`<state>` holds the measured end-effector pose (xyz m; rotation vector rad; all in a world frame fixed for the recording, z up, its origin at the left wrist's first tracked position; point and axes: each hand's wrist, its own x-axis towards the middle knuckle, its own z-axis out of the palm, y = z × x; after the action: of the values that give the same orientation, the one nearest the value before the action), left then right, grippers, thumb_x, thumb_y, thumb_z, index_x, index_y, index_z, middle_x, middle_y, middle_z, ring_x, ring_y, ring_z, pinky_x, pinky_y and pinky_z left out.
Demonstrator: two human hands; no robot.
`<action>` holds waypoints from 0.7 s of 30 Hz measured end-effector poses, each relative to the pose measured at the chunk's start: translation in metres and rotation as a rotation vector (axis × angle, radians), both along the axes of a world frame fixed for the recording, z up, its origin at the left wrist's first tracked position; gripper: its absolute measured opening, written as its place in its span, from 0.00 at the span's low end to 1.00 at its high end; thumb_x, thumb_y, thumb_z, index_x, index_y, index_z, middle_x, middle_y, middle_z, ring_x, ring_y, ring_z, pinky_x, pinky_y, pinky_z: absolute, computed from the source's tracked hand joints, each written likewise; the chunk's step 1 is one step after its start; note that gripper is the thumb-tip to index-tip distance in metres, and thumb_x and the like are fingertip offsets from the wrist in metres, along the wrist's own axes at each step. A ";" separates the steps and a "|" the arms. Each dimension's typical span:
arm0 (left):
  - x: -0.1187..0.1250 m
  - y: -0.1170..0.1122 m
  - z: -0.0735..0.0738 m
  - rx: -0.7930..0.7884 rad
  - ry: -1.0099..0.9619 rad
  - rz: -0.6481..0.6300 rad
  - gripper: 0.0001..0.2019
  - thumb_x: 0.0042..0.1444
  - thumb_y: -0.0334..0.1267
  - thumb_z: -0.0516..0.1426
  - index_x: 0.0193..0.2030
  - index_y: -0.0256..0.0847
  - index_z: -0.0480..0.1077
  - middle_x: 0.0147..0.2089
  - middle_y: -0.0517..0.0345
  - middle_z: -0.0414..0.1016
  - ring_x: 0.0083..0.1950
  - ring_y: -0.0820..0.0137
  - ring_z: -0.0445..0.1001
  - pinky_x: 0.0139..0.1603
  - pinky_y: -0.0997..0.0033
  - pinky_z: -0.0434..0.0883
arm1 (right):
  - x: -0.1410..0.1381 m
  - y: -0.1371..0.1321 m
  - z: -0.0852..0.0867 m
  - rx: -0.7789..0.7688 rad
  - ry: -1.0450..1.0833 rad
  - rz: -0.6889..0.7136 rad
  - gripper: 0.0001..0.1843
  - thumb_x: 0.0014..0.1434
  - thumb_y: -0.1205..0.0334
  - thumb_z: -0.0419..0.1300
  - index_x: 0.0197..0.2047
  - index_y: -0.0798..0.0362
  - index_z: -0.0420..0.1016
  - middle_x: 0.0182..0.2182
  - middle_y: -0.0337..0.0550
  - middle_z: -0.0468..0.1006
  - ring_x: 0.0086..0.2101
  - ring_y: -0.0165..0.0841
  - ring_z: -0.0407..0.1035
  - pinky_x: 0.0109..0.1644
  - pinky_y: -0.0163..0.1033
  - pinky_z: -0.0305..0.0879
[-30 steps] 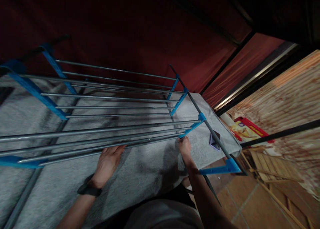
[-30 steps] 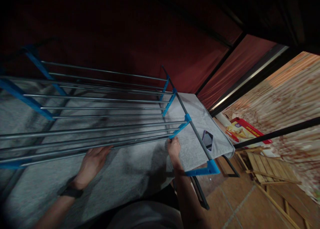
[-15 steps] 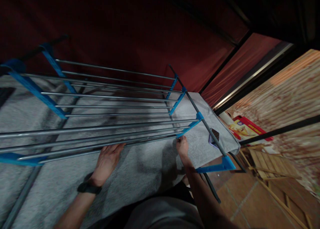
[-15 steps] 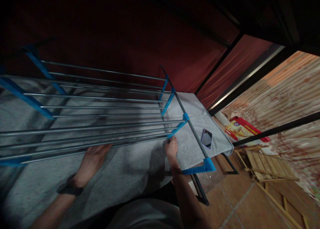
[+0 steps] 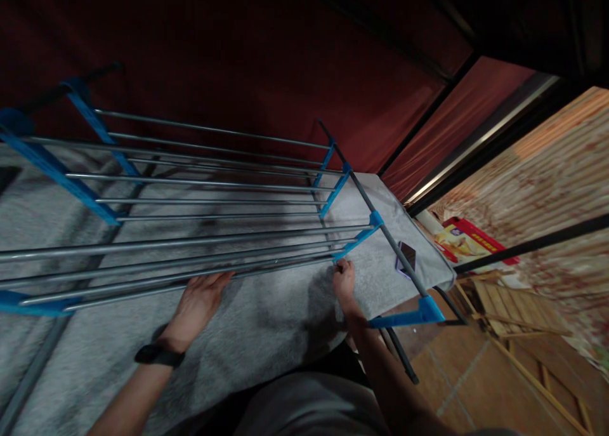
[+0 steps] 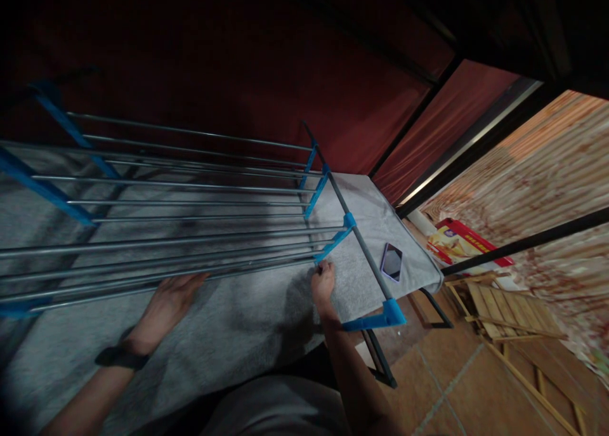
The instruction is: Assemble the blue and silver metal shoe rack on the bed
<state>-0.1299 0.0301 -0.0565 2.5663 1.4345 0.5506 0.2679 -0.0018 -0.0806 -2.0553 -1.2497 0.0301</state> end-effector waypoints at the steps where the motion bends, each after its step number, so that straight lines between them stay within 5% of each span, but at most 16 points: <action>1: 0.000 0.001 0.000 -0.005 0.002 -0.003 0.24 0.59 0.29 0.44 0.56 0.40 0.73 0.54 0.48 0.78 0.54 0.58 0.76 0.55 0.56 0.70 | -0.001 0.000 0.000 -0.001 0.001 0.006 0.06 0.64 0.63 0.57 0.37 0.56 0.71 0.35 0.39 0.70 0.36 0.31 0.66 0.44 0.41 0.66; 7: -0.002 0.006 0.005 -0.057 0.051 -0.036 0.25 0.60 0.29 0.42 0.57 0.38 0.72 0.56 0.48 0.77 0.55 0.59 0.76 0.57 0.56 0.70 | -0.006 -0.002 0.003 -0.012 0.016 0.003 0.13 0.57 0.69 0.47 0.38 0.54 0.72 0.35 0.44 0.68 0.37 0.36 0.63 0.47 0.41 0.63; 15: -0.001 0.005 0.005 -0.031 0.049 -0.038 0.23 0.66 0.36 0.41 0.59 0.37 0.71 0.54 0.46 0.78 0.56 0.58 0.75 0.58 0.55 0.69 | -0.016 0.003 0.004 -0.022 0.060 -0.056 0.09 0.53 0.62 0.50 0.37 0.52 0.68 0.37 0.47 0.68 0.41 0.39 0.63 0.51 0.44 0.62; 19: -0.008 -0.015 0.014 0.083 -0.063 0.020 0.22 0.67 0.45 0.44 0.58 0.40 0.71 0.55 0.47 0.76 0.57 0.56 0.73 0.61 0.52 0.67 | -0.014 0.008 0.003 0.003 0.106 -0.071 0.10 0.51 0.59 0.52 0.37 0.51 0.67 0.37 0.48 0.69 0.41 0.41 0.64 0.52 0.46 0.62; 21: -0.021 -0.036 0.017 0.124 -0.154 0.157 0.19 0.67 0.46 0.47 0.55 0.43 0.72 0.54 0.49 0.76 0.56 0.56 0.73 0.62 0.49 0.66 | -0.010 0.008 0.003 0.030 0.148 -0.017 0.13 0.51 0.58 0.52 0.39 0.52 0.67 0.38 0.49 0.71 0.41 0.41 0.65 0.51 0.47 0.62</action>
<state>-0.1513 -0.0058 -0.0394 2.4508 1.6021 0.8653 0.2582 0.0067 -0.0777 -1.9997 -1.1356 0.1520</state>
